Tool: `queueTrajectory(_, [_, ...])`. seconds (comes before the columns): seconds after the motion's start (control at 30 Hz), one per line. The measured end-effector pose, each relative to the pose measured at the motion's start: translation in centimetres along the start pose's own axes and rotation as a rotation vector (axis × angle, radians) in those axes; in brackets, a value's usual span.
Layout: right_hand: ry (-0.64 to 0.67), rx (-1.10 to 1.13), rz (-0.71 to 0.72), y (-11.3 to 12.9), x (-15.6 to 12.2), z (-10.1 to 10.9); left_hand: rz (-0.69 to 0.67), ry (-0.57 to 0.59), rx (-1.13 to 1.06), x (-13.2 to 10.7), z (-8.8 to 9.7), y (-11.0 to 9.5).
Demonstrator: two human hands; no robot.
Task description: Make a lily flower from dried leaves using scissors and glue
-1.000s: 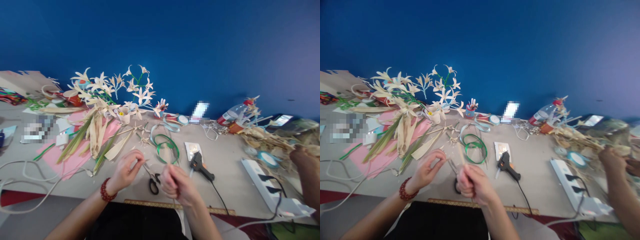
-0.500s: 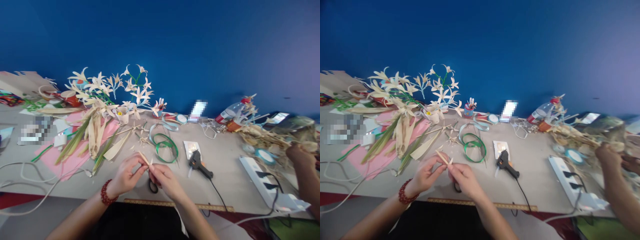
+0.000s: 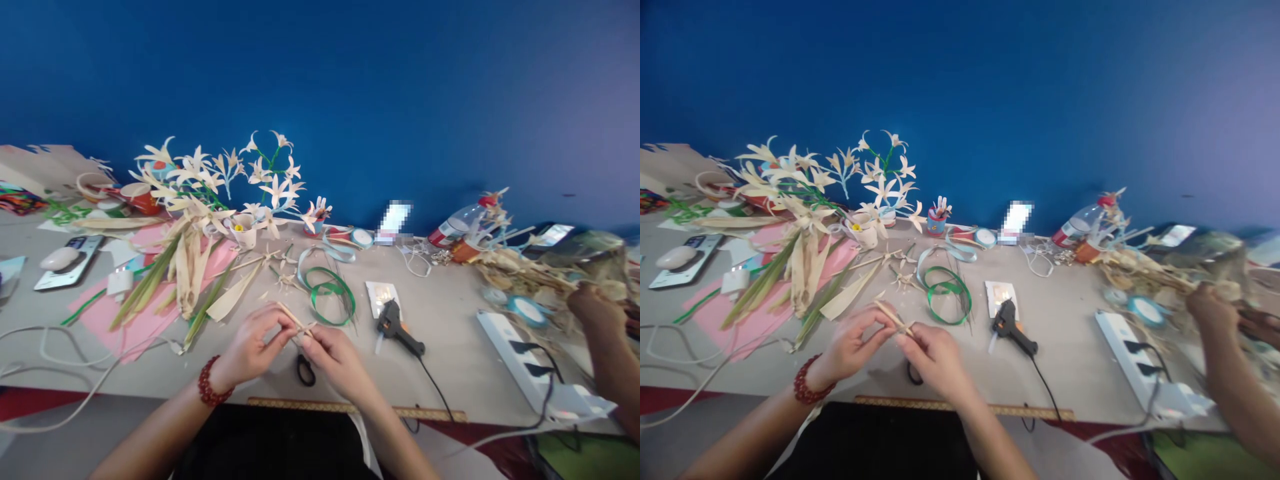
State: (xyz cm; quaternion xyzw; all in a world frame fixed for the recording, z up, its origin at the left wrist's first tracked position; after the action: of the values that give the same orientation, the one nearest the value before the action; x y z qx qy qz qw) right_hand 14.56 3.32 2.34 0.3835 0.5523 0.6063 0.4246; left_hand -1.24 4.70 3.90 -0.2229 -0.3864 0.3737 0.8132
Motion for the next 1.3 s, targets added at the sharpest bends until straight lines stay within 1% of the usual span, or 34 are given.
queueTrajectory(0.07, [-0.004,-0.070,0.025,0.1,0.3,-0.7,-0.008,0.009,0.016,-0.1,-0.2,-0.1])
queueTrajectory(0.13, [0.023,0.015,-0.008,-0.1,0.4,-1.3,-0.028,0.010,0.007,-0.2,-0.2,-0.3])
queueTrajectory(0.2, [0.120,0.243,-0.127,-0.8,0.2,-1.9,-0.072,0.006,-0.003,-0.3,-0.2,-0.6])
queueTrajectory(0.3, [0.289,0.670,-0.337,-1.5,-0.7,-2.5,-0.155,-0.025,0.006,-0.3,0.1,-0.9])
queueTrajectory(0.33, [0.336,0.793,-0.366,-1.5,-1.1,-2.5,-0.162,-0.044,0.013,-0.3,0.2,-0.9])
queueTrajectory(0.4, [0.382,0.965,-0.323,-0.8,-1.6,-1.8,-0.115,-0.065,0.016,-0.2,0.3,-0.4])
queueTrajectory(0.43, [0.367,0.989,-0.274,-0.5,-1.7,-1.2,-0.070,-0.070,0.010,-0.2,0.4,0.0])
queueTrajectory(0.47, [0.299,0.956,-0.219,-0.3,-1.6,-0.5,-0.025,-0.072,-0.001,-0.2,0.4,0.3])
queueTrajectory(0.5, [0.193,0.843,-0.184,-0.2,-1.4,0.3,0.007,-0.070,-0.015,-0.2,0.4,0.5])
queueTrajectory(0.53, [0.091,0.678,-0.162,-0.3,-1.2,0.9,0.025,-0.070,-0.030,-0.2,0.4,0.5])
queueTrajectory(0.57, [0.021,0.504,-0.140,-0.2,-1.0,1.1,0.028,-0.072,-0.041,-0.2,0.4,0.5])
queueTrajectory(0.6, [0.003,0.347,-0.111,-0.1,-0.7,1.0,0.024,-0.070,-0.044,-0.2,0.4,0.4])
queueTrajectory(0.67, [0.016,0.141,-0.043,0.0,-0.2,0.1,0.019,-0.060,-0.025,-0.1,0.3,0.1])
queueTrajectory(0.7, [0.018,0.082,-0.020,0.0,0.1,-0.4,0.018,-0.055,-0.005,-0.1,0.2,-0.1])
queueTrajectory(0.77, [0.001,0.046,-0.009,-0.3,0.4,-1.1,0.007,-0.048,0.032,0.0,0.1,-0.3])
queueTrajectory(0.8, [0.003,0.070,-0.026,-0.5,0.5,-1.4,-0.003,-0.043,0.040,0.0,0.1,-0.5])
queueTrajectory(0.87, [0.061,0.220,-0.117,-1.1,0.4,-1.9,-0.035,-0.038,0.033,0.0,0.1,-0.7])
queueTrajectory(0.97, [0.211,0.586,-0.308,-1.6,-0.5,-2.5,-0.092,-0.051,0.008,0.0,0.3,-0.8])
queueTrajectory(1.0, [0.251,0.700,-0.346,-1.4,-0.9,-2.4,-0.096,-0.058,0.006,0.0,0.4,-0.7])
queueTrajectory(1.07, [0.297,0.870,-0.330,-0.7,-1.6,-1.8,-0.044,-0.071,-0.012,-0.1,0.4,0.1])
queueTrajectory(1.1, [0.287,0.913,-0.282,-0.3,-1.8,-1.2,0.009,-0.081,-0.038,-0.2,0.5,0.6])
queueTrajectory(1.13, [0.243,0.922,-0.220,0.0,-1.9,-0.6,0.070,-0.093,-0.076,-0.3,0.4,1.1])
queueTrajectory(1.17, [0.150,0.884,-0.163,0.1,-1.8,0.1,0.129,-0.103,-0.123,-0.4,0.3,1.5])
queueTrajectory(1.2, [0.022,0.813,-0.124,0.0,-1.7,0.7,0.179,-0.112,-0.179,-0.5,0.2,1.8])
queueTrajectory(1.27, [-0.216,0.672,-0.091,-0.5,-1.3,1.2,0.250,-0.121,-0.297,-0.6,-0.4,2.0])
queueTrajectory(1.3, [-0.265,0.632,-0.077,-0.7,-1.0,0.9,0.279,-0.119,-0.354,-0.6,-0.9,1.9])
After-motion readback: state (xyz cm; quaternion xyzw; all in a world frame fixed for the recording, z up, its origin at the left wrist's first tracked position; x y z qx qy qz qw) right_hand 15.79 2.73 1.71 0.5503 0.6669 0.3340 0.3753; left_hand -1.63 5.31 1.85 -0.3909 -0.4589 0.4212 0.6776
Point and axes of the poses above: each hand's wrist, its own x-axis towards the middle knuckle, its own z-axis out of the back of the hand, y = z × x, the point moved 5 cm from there along x, towards the middle knuckle, and after that the axes turned 15 degrees about x, right-handed, at the moved point
